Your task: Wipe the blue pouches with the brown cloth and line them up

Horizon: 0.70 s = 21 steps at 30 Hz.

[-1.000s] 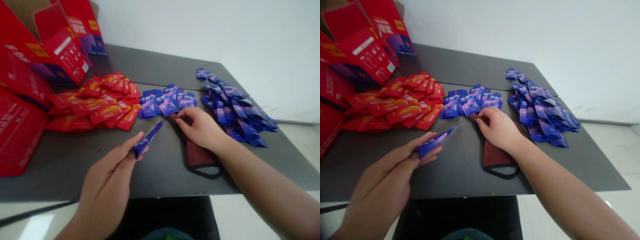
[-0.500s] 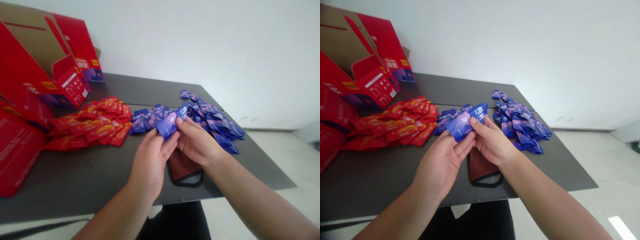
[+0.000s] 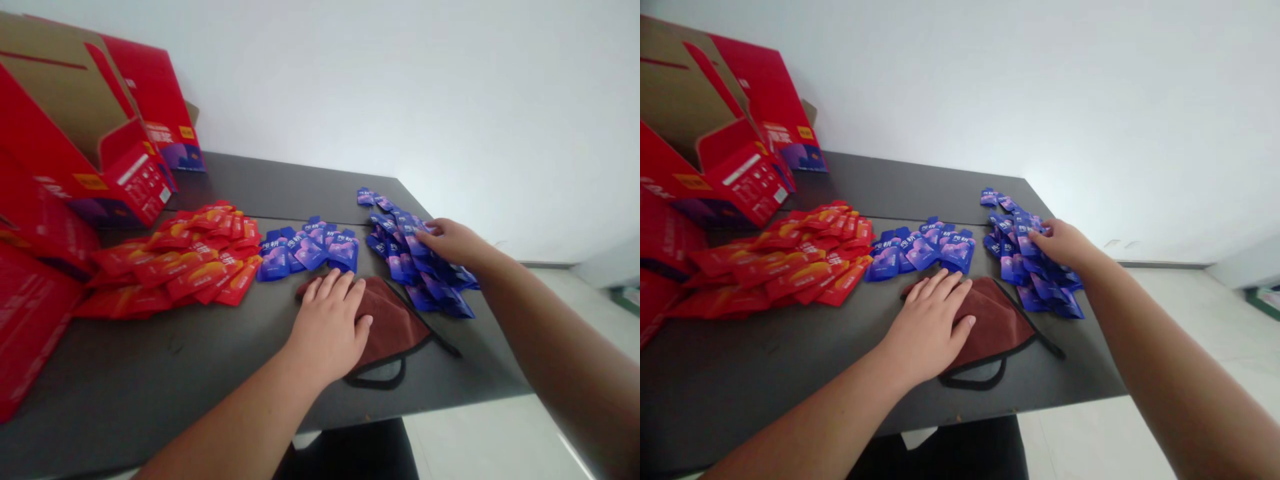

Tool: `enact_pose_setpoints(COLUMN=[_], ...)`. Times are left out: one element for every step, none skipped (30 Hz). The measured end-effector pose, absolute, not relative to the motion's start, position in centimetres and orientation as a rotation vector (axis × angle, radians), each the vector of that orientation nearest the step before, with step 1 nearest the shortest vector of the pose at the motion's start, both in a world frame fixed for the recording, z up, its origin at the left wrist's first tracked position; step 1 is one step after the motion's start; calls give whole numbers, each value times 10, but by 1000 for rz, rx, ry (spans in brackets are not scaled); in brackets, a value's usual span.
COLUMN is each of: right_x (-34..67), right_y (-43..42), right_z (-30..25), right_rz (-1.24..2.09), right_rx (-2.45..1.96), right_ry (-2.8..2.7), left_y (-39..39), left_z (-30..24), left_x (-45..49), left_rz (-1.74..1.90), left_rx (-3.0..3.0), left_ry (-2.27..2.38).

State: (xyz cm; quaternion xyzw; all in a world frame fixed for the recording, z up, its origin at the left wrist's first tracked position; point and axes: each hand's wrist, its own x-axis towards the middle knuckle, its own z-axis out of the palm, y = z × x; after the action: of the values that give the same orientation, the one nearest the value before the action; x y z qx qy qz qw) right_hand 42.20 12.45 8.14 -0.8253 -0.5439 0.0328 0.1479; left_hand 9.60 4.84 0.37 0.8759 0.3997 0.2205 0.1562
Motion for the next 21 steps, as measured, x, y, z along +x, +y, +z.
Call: enact_pose_setpoints(right_x=[423, 424, 424, 423, 423, 422, 420, 417, 413, 407, 399, 388, 376, 363, 348, 334, 319, 306, 294, 283, 274], right_y=[126, 127, 128, 128, 128, 128, 128, 129, 130, 131, 133, 134, 136, 138, 141, 144, 147, 152, 157, 164, 171], right_z=[80, 79, 79, 79, 79, 80, 81, 83, 84, 85, 87, 88, 89, 90, 91, 92, 92, 92, 91, 89, 87], right_rz=[94, 101, 92, 74, 54, 34, 14, -8, -31, -53, -65, -60, -31, 21, 94, 178, 259, 332, 398, 457, 510], right_rx=[-2405, -2416, -2420, -2421, -2418, -2411, -2400, -2384, -2364, -2338, -2303, -2253, -2190, -2121, -2062, -2021, -2006, -2020, -2055, -2104, -2156], right_ry=[-1593, -1614, -1633, -1649, -1664, -1679, -1694, -1711, -1730, -1754, -1782, -1816, -1855, -1897, -1937, -1974, -2005, -2027, -2040, -2043, -2035], left_y=[48, 47, 46, 45, 45, 44, 44, 44, 44, 44, 44, 44, 44, 44, 44, 44, 44, 43, 43, 43, 43], left_z=[4, 4, 5, 5, 5, 5, 5, 5, 5, 5, 5, 5, 5, 5, 5, 5, 5, 6, 6, 6, 6], left_x=[96, 95, 95, 95, 95, 96, 96, 96, 97, 97, 97, 97, 97, 96, 96, 96, 96, 95, 95, 95, 95], left_rz=[632, 633, 636, 638, 641, 643, 646, 648, 650, 652, 655, 657, 658, 660, 663, 665, 669, 672, 676, 679, 682], left_rx=[2508, 2508, 2507, 2506, 2506, 2505, 2505, 2503, 2502, 2499, 2497, 2495, 2494, 2494, 2494, 2493, 2491, 2489, 2487, 2484, 2481], left_ry=[1148, 1153, 1158, 1162, 1164, 1165, 1165, 1166, 1168, 1170, 1173, 1174, 1173, 1171, 1169, 1169, 1169, 1171, 1173, 1175, 1180])
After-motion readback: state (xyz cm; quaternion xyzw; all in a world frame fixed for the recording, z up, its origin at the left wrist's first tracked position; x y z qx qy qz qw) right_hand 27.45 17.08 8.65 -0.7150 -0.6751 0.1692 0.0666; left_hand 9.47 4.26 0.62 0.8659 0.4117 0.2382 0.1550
